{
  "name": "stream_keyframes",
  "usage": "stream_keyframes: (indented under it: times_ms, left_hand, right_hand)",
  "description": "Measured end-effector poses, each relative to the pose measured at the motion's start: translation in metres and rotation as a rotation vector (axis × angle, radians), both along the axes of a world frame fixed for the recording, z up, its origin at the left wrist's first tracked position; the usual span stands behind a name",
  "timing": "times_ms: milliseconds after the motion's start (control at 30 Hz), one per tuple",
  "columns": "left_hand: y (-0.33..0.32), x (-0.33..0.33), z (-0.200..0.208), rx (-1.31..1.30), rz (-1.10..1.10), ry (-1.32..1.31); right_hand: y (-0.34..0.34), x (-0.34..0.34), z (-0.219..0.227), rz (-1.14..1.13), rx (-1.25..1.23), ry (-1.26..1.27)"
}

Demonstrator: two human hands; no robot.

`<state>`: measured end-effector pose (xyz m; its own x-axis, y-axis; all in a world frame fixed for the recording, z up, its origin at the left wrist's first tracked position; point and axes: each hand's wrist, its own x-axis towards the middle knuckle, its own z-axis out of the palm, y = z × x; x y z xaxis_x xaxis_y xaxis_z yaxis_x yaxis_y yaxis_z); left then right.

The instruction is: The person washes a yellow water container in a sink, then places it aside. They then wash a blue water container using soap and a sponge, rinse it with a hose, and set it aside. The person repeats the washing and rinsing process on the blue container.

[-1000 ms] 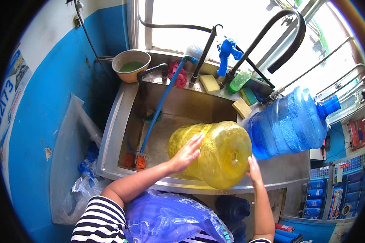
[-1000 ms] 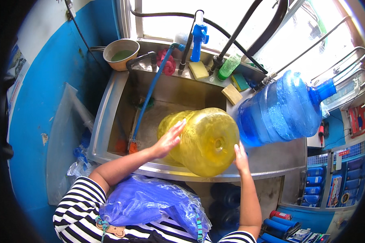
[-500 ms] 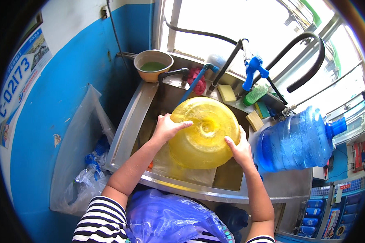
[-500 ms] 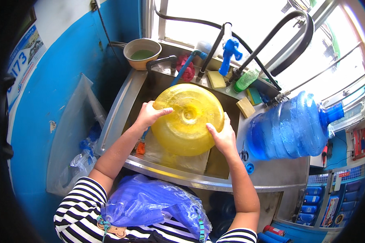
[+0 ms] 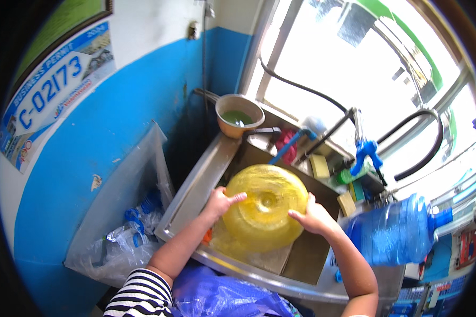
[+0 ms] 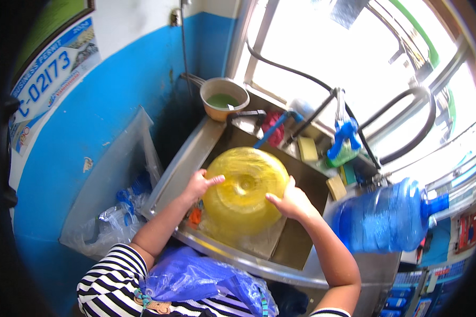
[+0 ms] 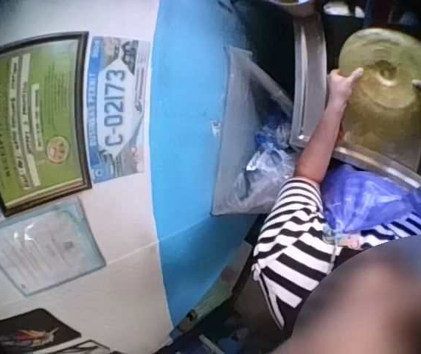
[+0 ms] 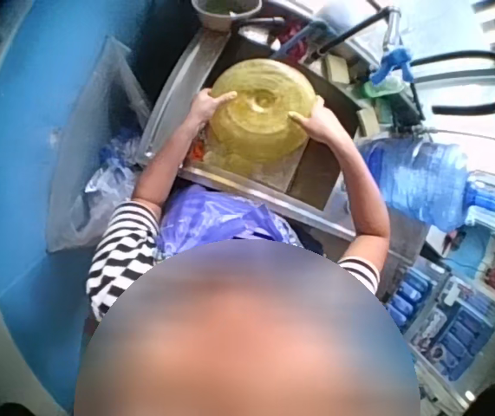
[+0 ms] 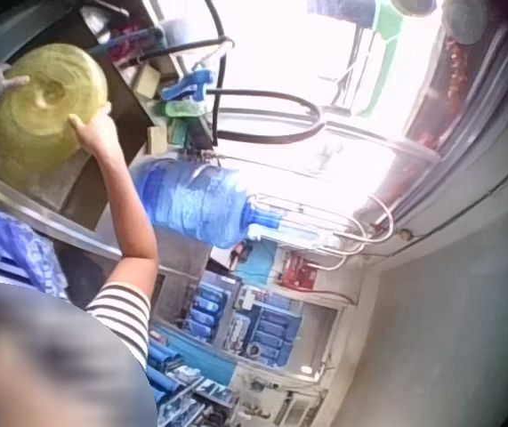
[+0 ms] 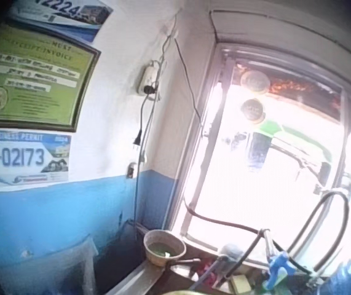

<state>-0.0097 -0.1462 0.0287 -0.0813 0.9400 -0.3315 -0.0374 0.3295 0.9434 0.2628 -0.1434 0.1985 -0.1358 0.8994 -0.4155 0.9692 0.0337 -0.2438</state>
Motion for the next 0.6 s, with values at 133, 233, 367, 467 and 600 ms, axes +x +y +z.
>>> stream_keyframes:
  times_ms: [133, 233, 367, 467, 600]
  left_hand:
    - [-0.001, -0.001, 0.015, 0.013, -0.011, 0.192]
    - [0.005, 0.004, -0.011, 0.062, -0.004, 0.300]
    - [0.001, 0.003, -0.020, 0.074, 0.037, 0.397]
    - [0.003, -0.008, -0.021, -0.034, -0.089, 0.211]
    - [-0.003, 0.003, 0.004, -0.025, -0.075, 0.299]
  right_hand:
    - [0.027, -0.041, 0.065, 0.104, -0.297, -0.349]
    - [0.065, -0.081, 0.110, 0.527, -0.035, -0.347]
    - [0.133, -0.171, 0.187, 0.558, 0.617, -0.024]
    - [0.193, -0.245, 0.239, 0.578, 0.661, 0.539]
    - [0.235, -0.314, 0.283, 0.356, 0.580, 0.838]
